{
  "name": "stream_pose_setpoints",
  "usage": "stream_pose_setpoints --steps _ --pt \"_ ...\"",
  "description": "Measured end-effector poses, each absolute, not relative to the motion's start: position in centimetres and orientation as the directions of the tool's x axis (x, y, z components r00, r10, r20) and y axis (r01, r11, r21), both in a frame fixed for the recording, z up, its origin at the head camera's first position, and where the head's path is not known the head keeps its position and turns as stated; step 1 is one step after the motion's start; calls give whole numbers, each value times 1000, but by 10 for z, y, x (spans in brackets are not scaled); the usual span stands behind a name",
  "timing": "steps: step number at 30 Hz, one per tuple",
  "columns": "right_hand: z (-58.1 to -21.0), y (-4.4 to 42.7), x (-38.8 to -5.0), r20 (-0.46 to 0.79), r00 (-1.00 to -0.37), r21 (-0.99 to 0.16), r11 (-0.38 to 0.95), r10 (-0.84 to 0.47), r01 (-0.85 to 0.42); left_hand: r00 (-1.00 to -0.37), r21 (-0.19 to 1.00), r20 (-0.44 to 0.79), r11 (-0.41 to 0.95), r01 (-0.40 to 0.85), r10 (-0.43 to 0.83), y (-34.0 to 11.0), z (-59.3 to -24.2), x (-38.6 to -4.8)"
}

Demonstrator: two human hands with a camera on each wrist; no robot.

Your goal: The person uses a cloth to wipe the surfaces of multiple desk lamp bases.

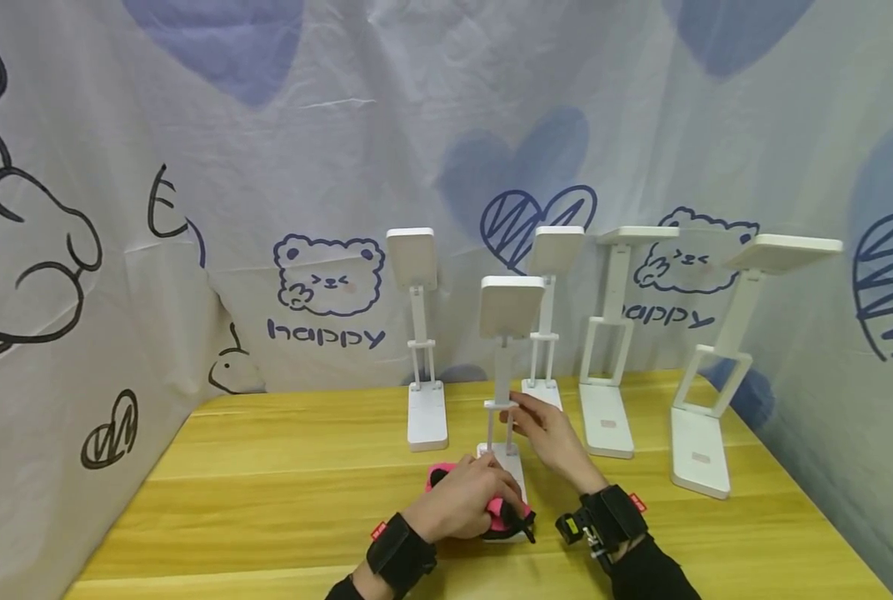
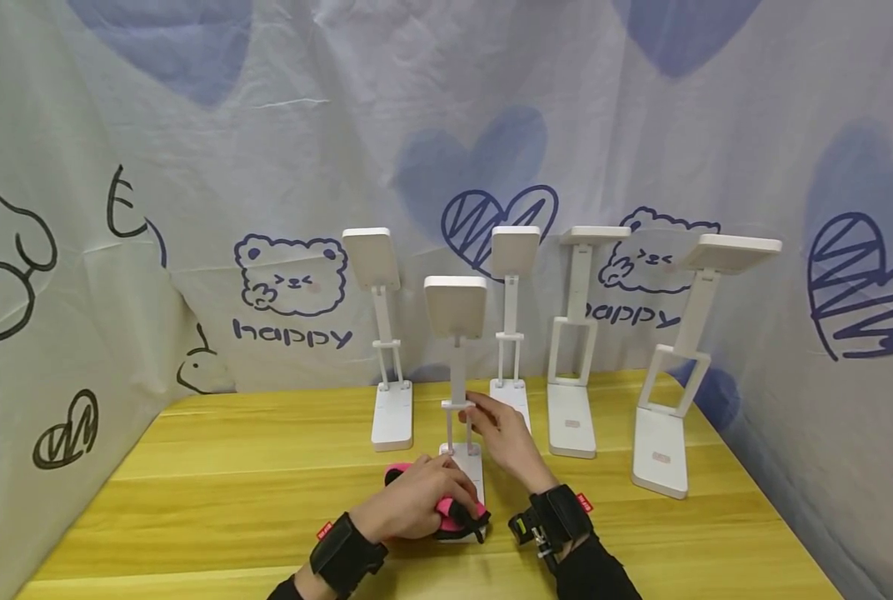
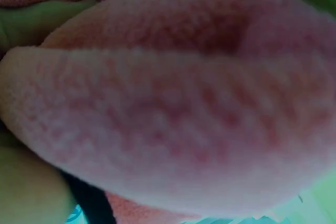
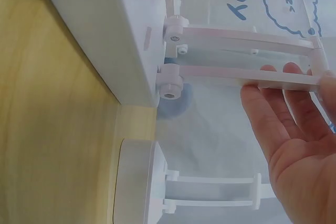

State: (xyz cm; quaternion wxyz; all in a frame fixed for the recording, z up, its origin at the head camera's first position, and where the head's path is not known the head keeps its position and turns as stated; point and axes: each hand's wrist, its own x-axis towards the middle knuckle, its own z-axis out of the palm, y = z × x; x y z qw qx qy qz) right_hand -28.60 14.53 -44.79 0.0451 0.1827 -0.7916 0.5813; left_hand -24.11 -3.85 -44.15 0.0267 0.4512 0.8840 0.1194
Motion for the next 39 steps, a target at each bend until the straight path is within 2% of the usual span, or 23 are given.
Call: stream_pose_setpoints --steps 8,14,22,30,39 --pt "-451 144 -287 296 -926 -893 276 -233 -355 -592 285 5 566 773 806 -47 -433 -240" --pt "-450 146 -287 305 -924 -882 298 -232 -366 -636 292 -42 618 730 771 -57 -427 -245" --pt "-448 148 -285 303 -925 -881 302 -230 -364 -699 219 43 676 704 714 -60 -437 -256" --pt "-447 148 -285 310 -921 -885 282 -238 -370 -692 93 161 687 721 704 -60 -446 -264" --pt "-447 145 -285 303 -925 -874 320 -228 -365 -715 93 259 720 688 650 -58 -455 -266"
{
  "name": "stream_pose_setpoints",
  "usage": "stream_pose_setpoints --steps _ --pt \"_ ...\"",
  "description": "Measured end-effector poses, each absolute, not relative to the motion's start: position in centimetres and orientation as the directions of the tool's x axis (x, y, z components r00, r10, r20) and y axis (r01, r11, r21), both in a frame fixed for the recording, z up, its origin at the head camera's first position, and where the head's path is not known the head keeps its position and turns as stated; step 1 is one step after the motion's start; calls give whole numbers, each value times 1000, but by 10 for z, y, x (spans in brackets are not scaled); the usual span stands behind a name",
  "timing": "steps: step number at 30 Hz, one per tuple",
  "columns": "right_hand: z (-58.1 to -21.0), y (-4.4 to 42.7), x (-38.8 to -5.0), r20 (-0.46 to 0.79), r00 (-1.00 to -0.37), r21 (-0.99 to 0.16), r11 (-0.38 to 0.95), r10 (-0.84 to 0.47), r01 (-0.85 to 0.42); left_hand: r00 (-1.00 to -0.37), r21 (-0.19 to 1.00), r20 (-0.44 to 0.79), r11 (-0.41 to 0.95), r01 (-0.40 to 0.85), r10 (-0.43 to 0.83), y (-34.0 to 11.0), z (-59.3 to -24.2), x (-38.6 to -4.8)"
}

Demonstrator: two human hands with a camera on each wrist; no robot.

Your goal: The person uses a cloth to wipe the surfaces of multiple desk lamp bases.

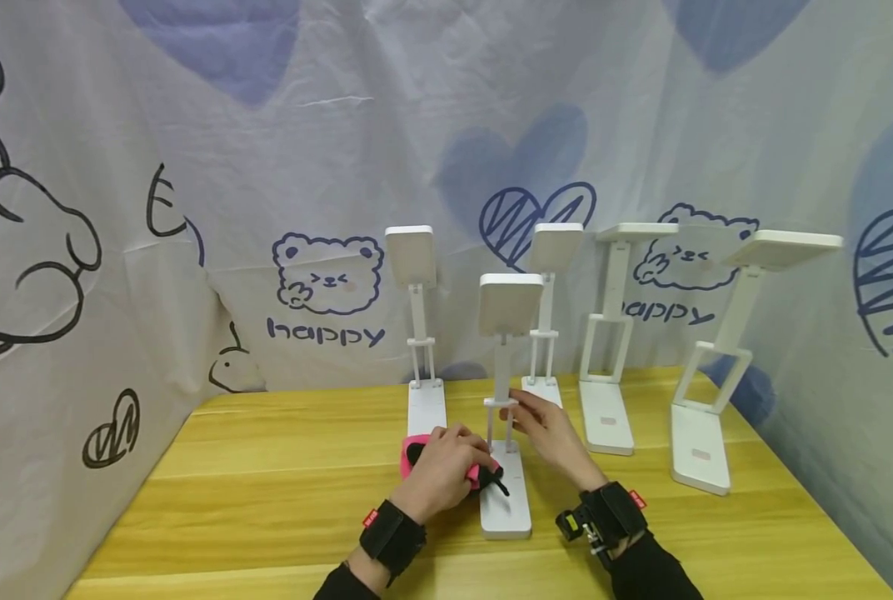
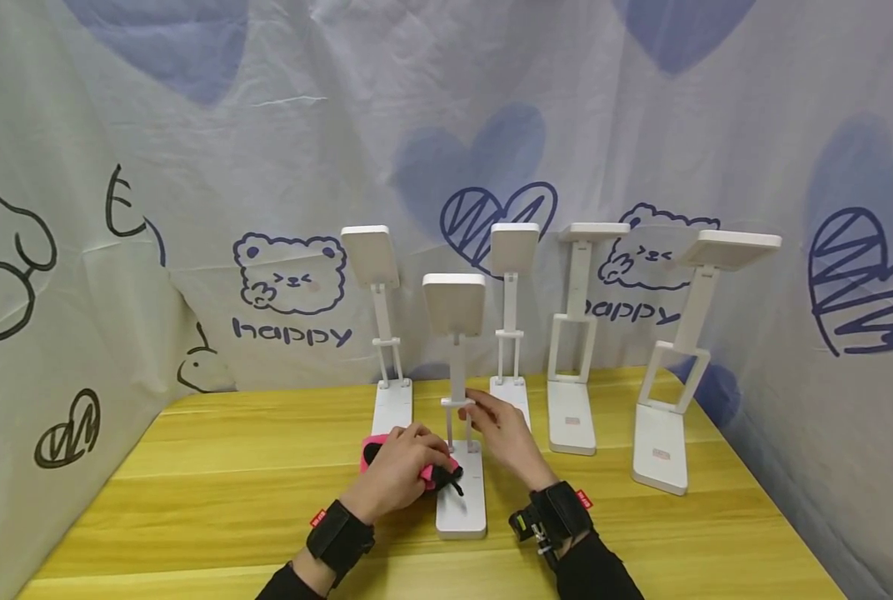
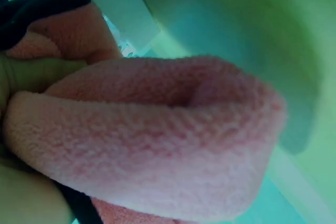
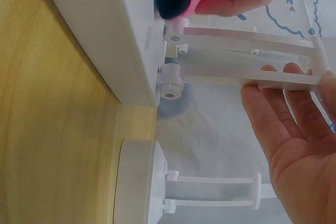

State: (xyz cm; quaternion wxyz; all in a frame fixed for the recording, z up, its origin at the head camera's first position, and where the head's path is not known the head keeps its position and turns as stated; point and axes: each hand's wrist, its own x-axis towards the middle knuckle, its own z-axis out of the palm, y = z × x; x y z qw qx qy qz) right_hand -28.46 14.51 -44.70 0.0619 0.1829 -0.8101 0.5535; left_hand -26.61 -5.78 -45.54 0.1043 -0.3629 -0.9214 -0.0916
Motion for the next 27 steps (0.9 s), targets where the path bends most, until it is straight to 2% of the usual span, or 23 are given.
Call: stream_pose_setpoints --steps 9,17,21,27 --pt "-448 145 -283 298 -928 -882 308 -223 -357 -764 76 264 776 626 589 -42 -465 -265" --pt "-448 145 -284 266 -938 -903 282 -222 -323 -687 -63 358 751 658 632 -29 -473 -260" --pt "-446 144 -282 264 -940 -906 278 -218 -319 -661 -93 402 746 659 634 -23 -476 -258" --pt "-440 142 -279 255 -946 -904 297 -201 -307 -653 -99 377 729 677 657 -18 -474 -254"
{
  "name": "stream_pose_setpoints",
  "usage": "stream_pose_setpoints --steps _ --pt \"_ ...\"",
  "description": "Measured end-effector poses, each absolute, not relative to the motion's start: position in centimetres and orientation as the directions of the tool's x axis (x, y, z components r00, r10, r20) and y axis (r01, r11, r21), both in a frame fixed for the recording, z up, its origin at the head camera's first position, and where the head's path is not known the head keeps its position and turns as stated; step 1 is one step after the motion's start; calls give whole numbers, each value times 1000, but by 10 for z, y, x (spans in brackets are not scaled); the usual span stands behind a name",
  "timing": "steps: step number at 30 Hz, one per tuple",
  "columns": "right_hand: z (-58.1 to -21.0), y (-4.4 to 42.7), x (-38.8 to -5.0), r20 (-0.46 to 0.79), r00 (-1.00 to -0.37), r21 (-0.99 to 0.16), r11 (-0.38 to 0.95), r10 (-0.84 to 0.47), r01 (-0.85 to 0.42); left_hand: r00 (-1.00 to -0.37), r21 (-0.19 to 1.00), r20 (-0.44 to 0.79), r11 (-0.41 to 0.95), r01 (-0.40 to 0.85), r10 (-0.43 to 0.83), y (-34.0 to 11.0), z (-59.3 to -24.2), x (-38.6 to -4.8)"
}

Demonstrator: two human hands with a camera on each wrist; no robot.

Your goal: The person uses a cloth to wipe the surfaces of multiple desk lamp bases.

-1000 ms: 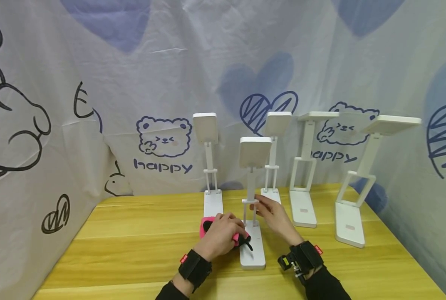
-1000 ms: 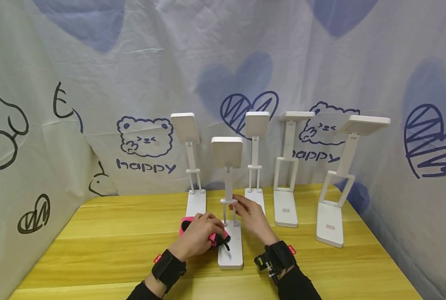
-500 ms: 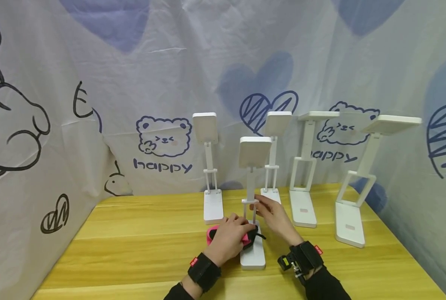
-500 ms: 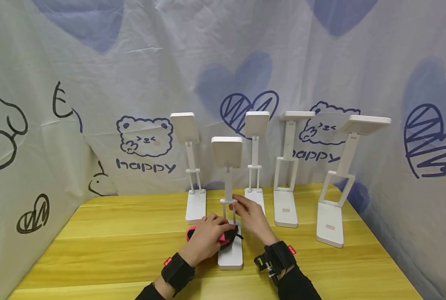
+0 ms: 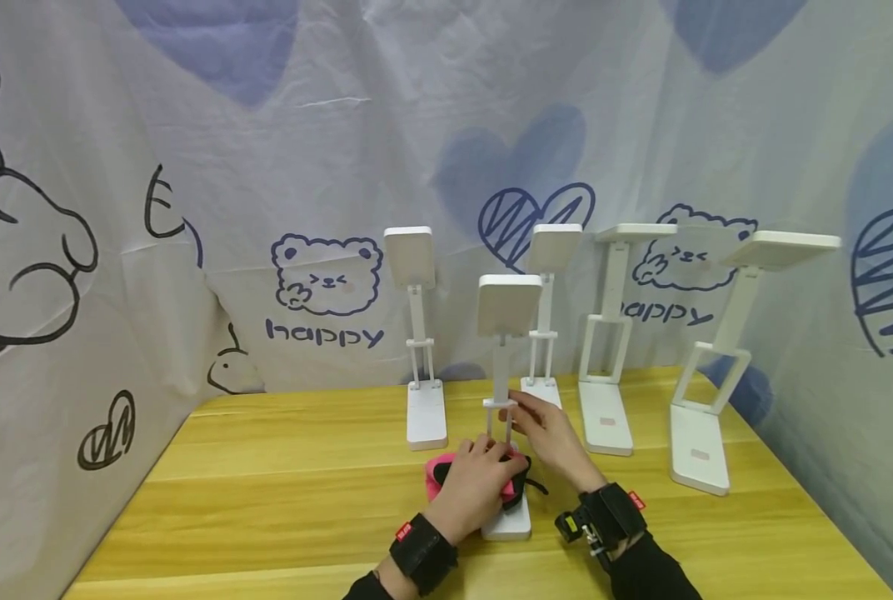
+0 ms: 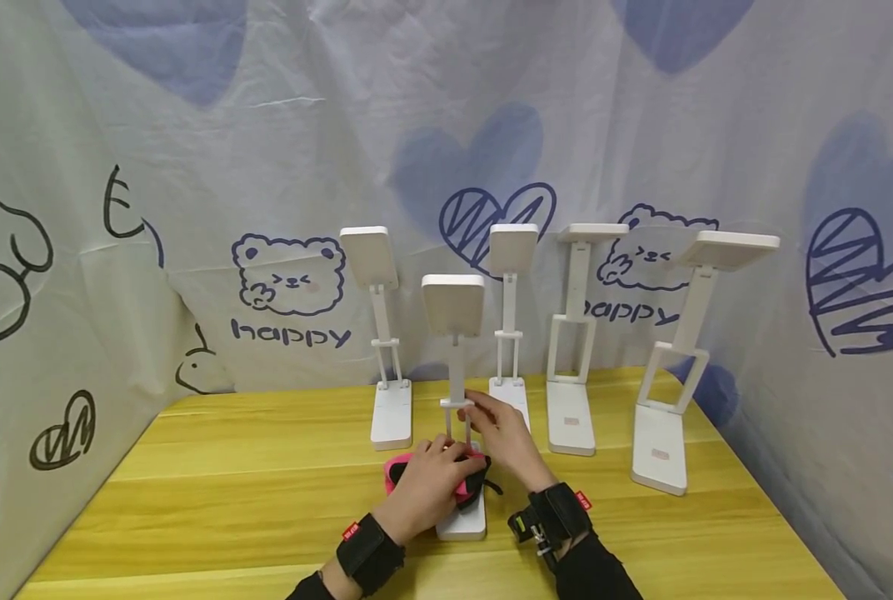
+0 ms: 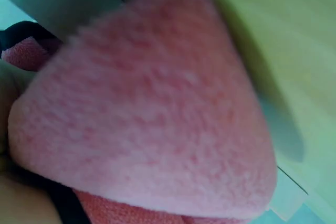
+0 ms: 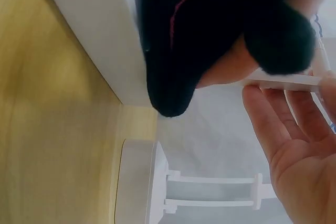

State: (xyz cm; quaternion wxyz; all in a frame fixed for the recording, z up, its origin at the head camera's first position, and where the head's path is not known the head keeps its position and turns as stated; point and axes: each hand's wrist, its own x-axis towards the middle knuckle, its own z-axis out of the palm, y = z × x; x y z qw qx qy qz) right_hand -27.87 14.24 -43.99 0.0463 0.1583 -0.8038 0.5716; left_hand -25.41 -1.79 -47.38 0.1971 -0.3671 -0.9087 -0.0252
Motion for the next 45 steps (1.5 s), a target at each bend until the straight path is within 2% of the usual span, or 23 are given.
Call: stream_pose_setpoints --steps 7,15,24,34,40,45 --pt "-449 146 -284 280 -938 -896 294 -204 -332 -627 -68 321 677 733 710 -18 -468 -251" --pt "-449 148 -284 290 -930 -901 262 -225 -344 -602 50 208 607 794 771 -24 -459 -252" --pt "-448 146 -285 277 -936 -899 284 -219 -333 -587 156 95 571 806 804 -26 -448 -247" --pt "-448 148 -284 286 -928 -895 279 -240 -348 -531 247 31 508 825 847 -35 -438 -244" --pt "-447 148 -283 309 -918 -887 273 -250 -373 -541 280 -17 523 805 841 -45 -432 -247" --pt "-448 147 -283 301 -922 -889 278 -242 -364 -579 274 -7 558 783 816 -52 -429 -249"
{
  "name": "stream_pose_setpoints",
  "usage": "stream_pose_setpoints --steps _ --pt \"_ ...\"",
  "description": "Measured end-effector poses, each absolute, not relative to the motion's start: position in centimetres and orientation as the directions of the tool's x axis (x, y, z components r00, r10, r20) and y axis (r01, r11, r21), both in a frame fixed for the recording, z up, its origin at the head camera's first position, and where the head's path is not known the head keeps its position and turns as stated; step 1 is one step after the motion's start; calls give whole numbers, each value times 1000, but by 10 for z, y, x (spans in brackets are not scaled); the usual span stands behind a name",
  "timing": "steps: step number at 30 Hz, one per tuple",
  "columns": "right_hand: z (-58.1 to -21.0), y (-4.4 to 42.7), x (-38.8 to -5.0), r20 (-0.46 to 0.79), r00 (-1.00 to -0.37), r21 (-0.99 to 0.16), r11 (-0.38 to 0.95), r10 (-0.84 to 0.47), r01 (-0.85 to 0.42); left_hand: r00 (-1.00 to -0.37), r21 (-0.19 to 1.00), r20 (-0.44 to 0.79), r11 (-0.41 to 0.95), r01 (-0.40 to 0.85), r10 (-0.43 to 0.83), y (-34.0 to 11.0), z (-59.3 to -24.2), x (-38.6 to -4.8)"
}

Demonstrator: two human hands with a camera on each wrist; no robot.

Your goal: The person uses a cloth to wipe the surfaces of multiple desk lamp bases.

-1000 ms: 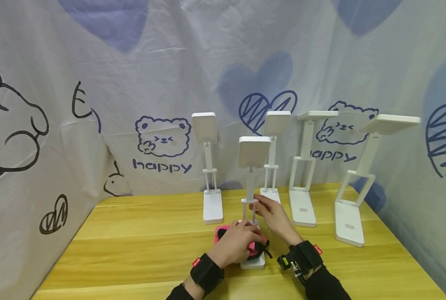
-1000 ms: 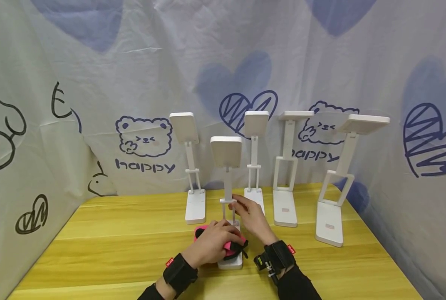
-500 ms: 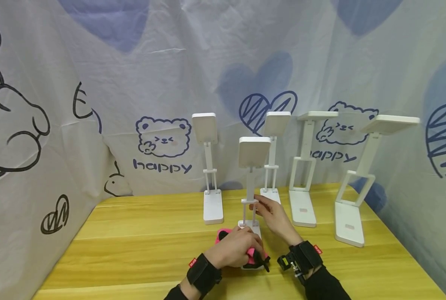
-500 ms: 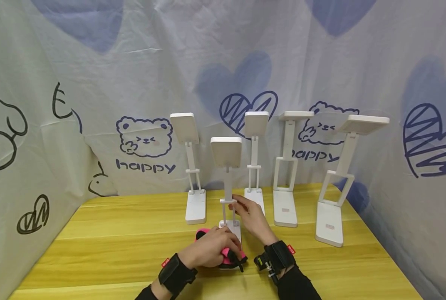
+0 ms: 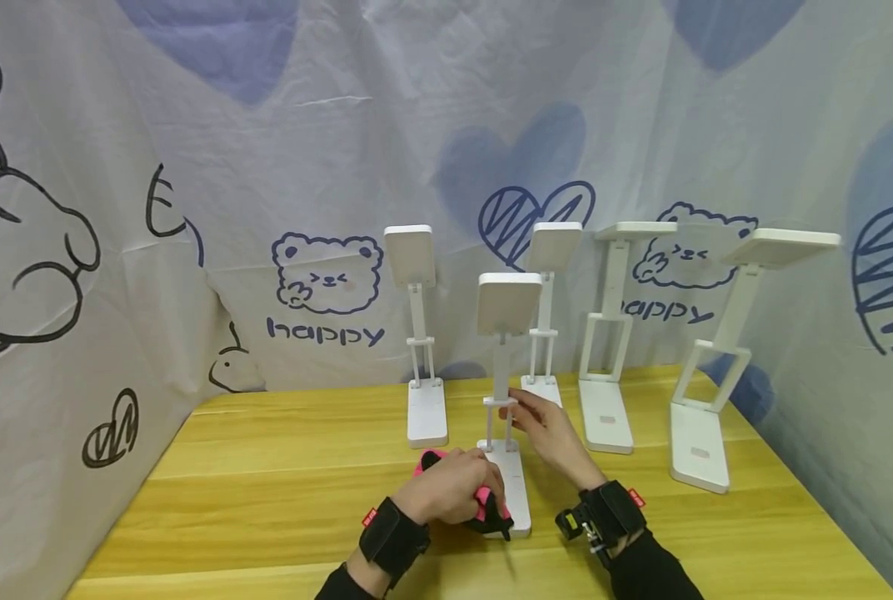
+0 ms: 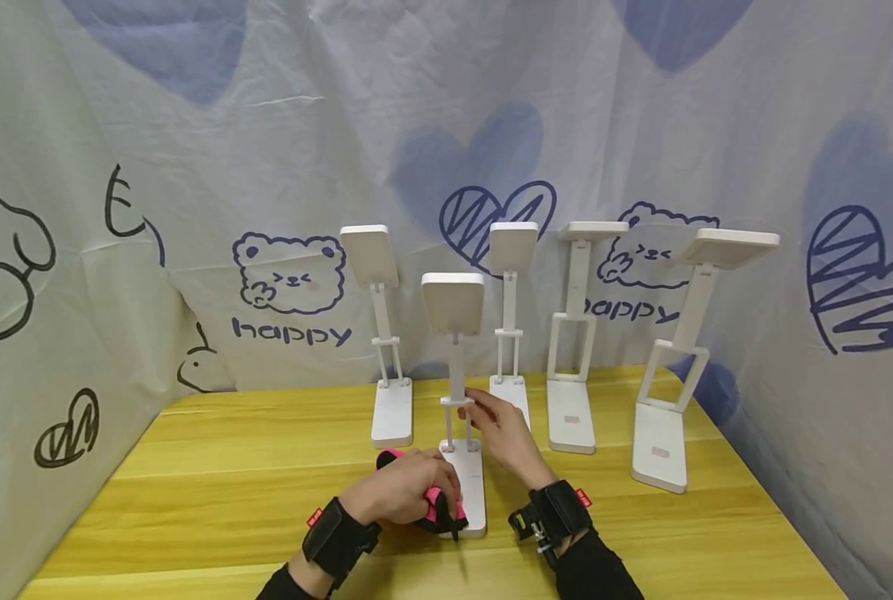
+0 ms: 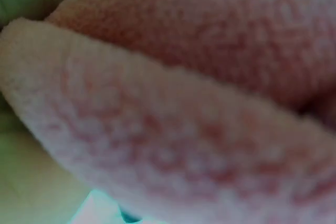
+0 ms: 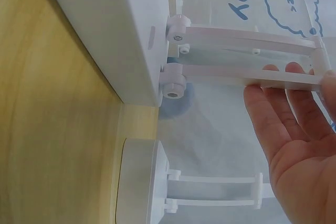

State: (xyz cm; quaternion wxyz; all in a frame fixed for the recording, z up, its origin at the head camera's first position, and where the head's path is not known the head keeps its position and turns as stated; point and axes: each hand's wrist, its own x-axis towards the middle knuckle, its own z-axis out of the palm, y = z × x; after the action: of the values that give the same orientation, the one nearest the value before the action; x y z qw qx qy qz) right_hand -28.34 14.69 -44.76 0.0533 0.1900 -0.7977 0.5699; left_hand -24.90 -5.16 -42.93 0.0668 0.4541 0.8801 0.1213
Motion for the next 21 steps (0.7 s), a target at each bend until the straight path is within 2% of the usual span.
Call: stream_pose_setpoints --steps 9,14,21 --pt "-449 147 -285 302 -924 -888 283 -233 -361 -686 185 55 668 721 725 -59 -434 -257" --pt "-448 147 -284 311 -922 -882 291 -228 -370 -703 120 130 693 711 699 -60 -440 -261" --pt "-449 146 -284 319 -920 -880 290 -227 -377 -731 85 205 732 676 651 -58 -445 -262"
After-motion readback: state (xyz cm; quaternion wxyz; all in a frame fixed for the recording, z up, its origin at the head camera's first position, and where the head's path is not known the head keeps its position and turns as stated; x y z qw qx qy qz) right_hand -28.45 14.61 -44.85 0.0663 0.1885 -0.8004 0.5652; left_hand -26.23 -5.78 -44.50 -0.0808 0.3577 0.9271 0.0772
